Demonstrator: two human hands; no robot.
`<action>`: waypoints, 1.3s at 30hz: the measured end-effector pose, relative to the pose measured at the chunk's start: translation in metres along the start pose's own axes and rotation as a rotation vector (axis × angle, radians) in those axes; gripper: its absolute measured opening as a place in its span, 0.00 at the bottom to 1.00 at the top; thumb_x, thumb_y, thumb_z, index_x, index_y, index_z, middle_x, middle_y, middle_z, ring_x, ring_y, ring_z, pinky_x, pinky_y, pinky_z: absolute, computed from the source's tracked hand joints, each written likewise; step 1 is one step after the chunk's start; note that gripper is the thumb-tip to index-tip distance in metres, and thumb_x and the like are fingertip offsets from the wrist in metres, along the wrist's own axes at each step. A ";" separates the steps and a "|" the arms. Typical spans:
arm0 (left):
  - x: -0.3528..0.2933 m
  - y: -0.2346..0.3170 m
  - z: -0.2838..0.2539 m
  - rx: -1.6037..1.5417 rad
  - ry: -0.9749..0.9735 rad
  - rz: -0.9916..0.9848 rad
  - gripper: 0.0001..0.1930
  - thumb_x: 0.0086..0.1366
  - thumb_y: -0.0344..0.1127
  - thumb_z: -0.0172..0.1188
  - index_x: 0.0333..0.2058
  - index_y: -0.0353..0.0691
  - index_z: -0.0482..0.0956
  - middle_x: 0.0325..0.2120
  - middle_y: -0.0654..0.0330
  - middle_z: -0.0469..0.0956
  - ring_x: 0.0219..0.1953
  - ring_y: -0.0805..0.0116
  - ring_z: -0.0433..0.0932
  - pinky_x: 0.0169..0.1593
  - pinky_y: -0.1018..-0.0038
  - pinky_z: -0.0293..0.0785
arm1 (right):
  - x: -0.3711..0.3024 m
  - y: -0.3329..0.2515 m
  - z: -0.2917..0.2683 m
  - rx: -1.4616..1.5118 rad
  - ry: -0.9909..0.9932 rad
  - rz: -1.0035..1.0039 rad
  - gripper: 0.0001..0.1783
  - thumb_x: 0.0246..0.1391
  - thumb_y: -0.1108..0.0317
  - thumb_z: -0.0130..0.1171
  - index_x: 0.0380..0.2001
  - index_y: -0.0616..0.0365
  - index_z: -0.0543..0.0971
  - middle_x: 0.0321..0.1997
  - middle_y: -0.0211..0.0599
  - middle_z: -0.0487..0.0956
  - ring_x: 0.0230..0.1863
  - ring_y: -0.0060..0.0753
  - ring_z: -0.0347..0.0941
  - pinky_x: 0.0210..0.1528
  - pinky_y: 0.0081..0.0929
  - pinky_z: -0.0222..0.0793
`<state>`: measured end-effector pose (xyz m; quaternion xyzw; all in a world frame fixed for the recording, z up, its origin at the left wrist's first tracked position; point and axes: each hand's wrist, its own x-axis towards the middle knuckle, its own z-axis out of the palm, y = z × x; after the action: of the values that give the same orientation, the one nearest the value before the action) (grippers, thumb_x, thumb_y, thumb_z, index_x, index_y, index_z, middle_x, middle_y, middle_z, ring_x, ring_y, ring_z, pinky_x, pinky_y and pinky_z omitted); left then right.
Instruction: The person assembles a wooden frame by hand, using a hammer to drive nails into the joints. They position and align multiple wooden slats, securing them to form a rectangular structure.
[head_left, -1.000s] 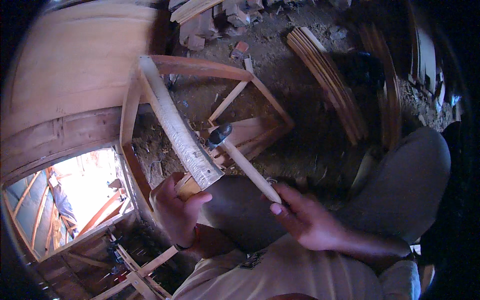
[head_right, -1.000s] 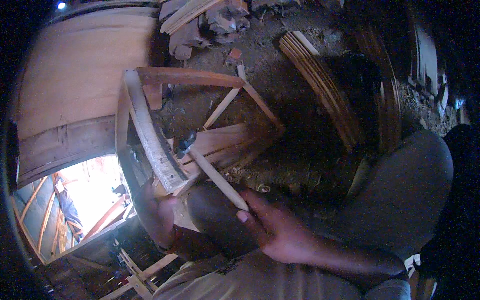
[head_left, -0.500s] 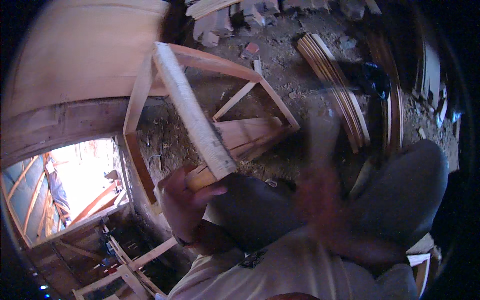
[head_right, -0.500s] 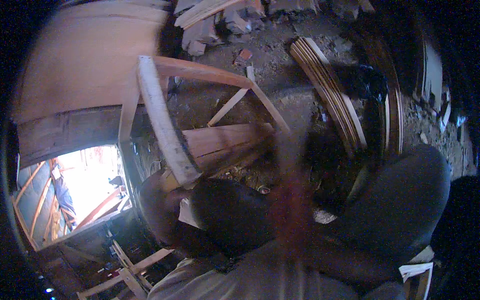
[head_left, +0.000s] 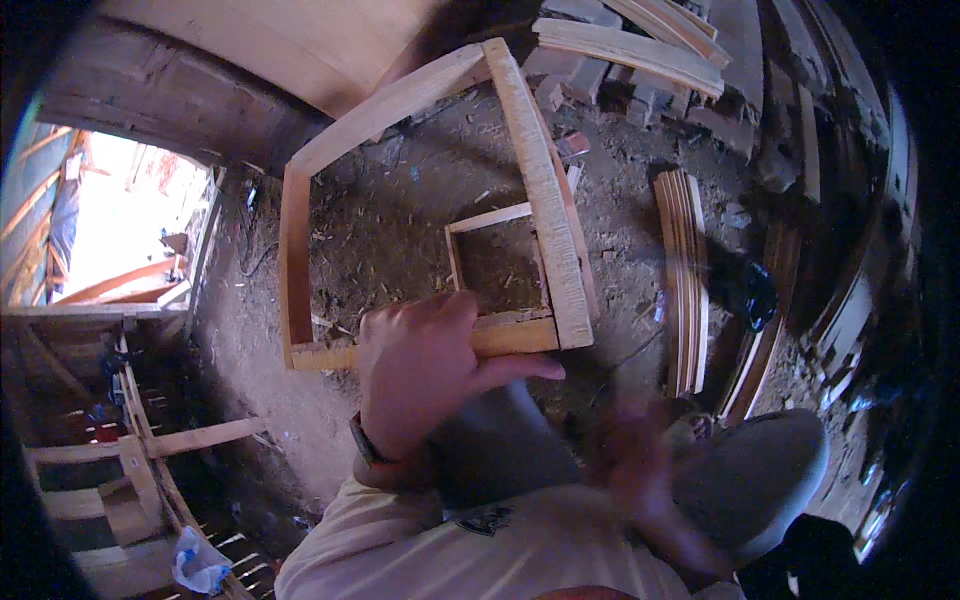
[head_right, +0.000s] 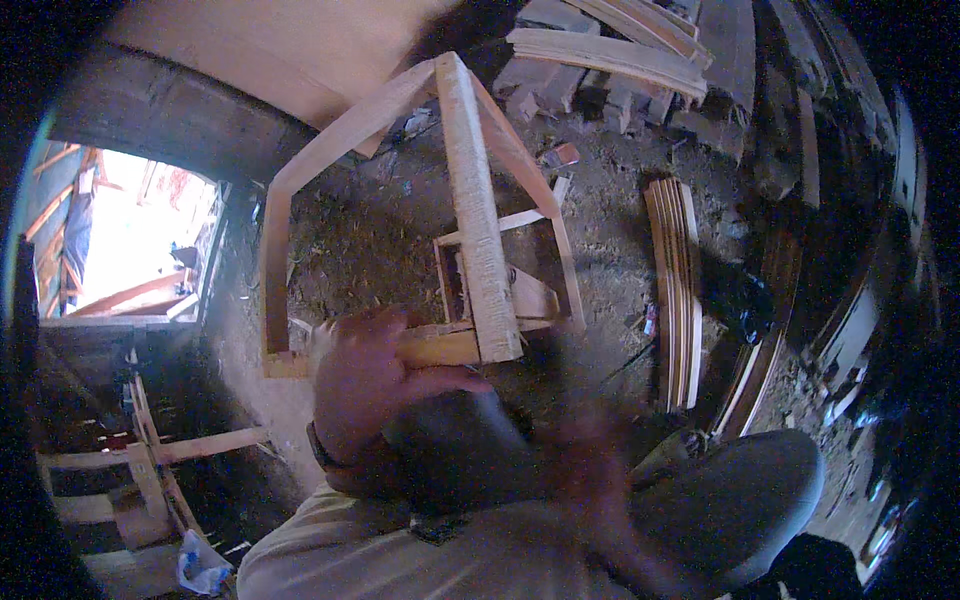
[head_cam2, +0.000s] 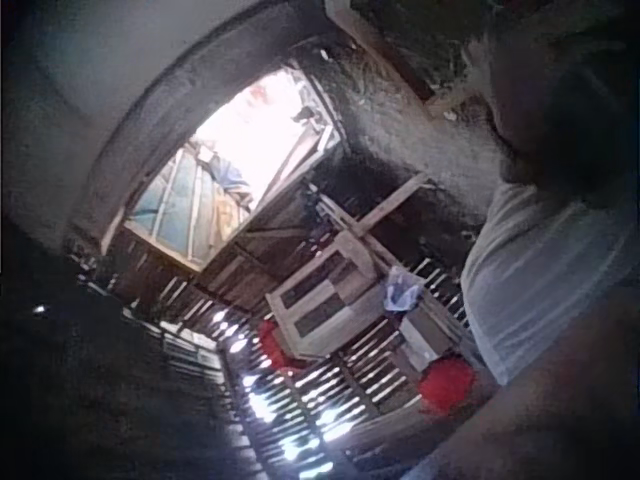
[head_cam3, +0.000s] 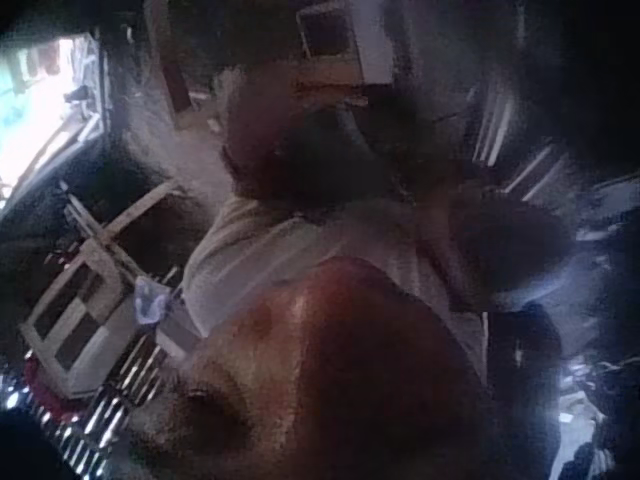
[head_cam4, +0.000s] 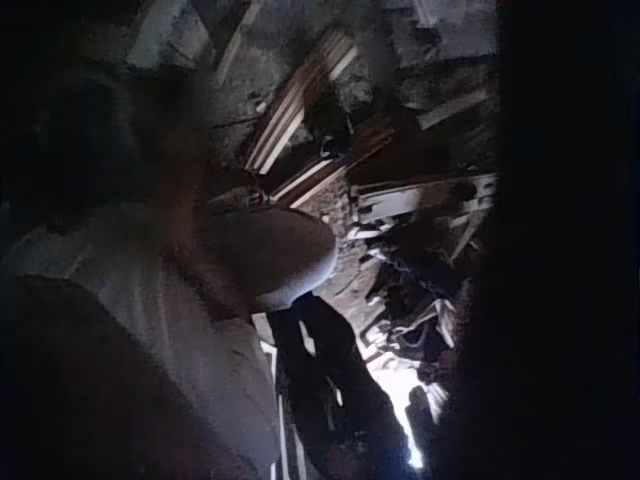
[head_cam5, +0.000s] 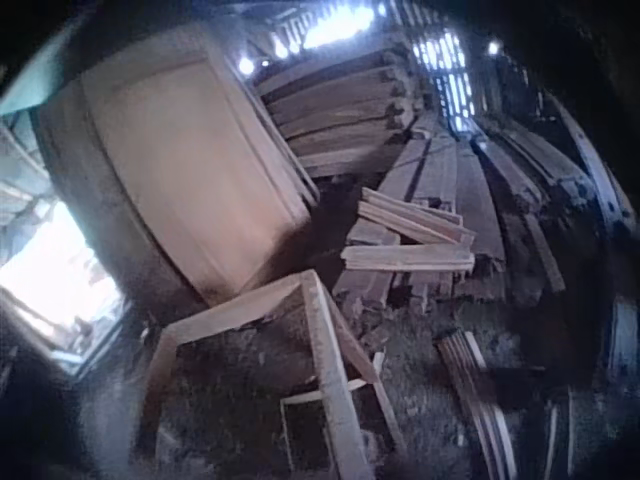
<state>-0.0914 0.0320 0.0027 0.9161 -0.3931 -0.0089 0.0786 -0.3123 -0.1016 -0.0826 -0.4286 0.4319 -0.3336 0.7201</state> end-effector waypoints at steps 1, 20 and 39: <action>0.002 0.000 0.001 -0.017 0.000 0.004 0.41 0.42 0.80 0.65 0.18 0.39 0.72 0.14 0.52 0.76 0.19 0.51 0.81 0.26 0.59 0.77 | -0.007 0.018 -0.009 -0.210 -0.179 -0.094 0.13 0.72 0.54 0.48 0.43 0.52 0.72 0.21 0.20 0.63 0.16 0.15 0.55 0.16 0.19 0.54; -0.001 -0.003 -0.005 -0.058 0.045 -0.005 0.40 0.45 0.80 0.62 0.17 0.39 0.76 0.14 0.54 0.77 0.20 0.52 0.82 0.24 0.59 0.77 | 0.019 -0.027 0.019 0.181 -0.112 0.360 0.14 0.73 0.56 0.45 0.33 0.49 0.69 0.20 0.21 0.61 0.13 0.15 0.50 0.12 0.19 0.48; 0.000 -0.007 -0.012 -0.184 0.024 0.071 0.37 0.51 0.75 0.63 0.23 0.39 0.76 0.18 0.58 0.77 0.21 0.59 0.81 0.26 0.65 0.77 | 0.029 -0.016 0.022 0.000 0.035 0.354 0.15 0.73 0.56 0.46 0.31 0.49 0.69 0.17 0.21 0.59 0.12 0.13 0.49 0.10 0.16 0.44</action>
<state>-0.0857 0.0387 0.0138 0.8906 -0.4217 -0.0313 0.1676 -0.2821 -0.1257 -0.0723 -0.3400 0.5131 -0.2088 0.7599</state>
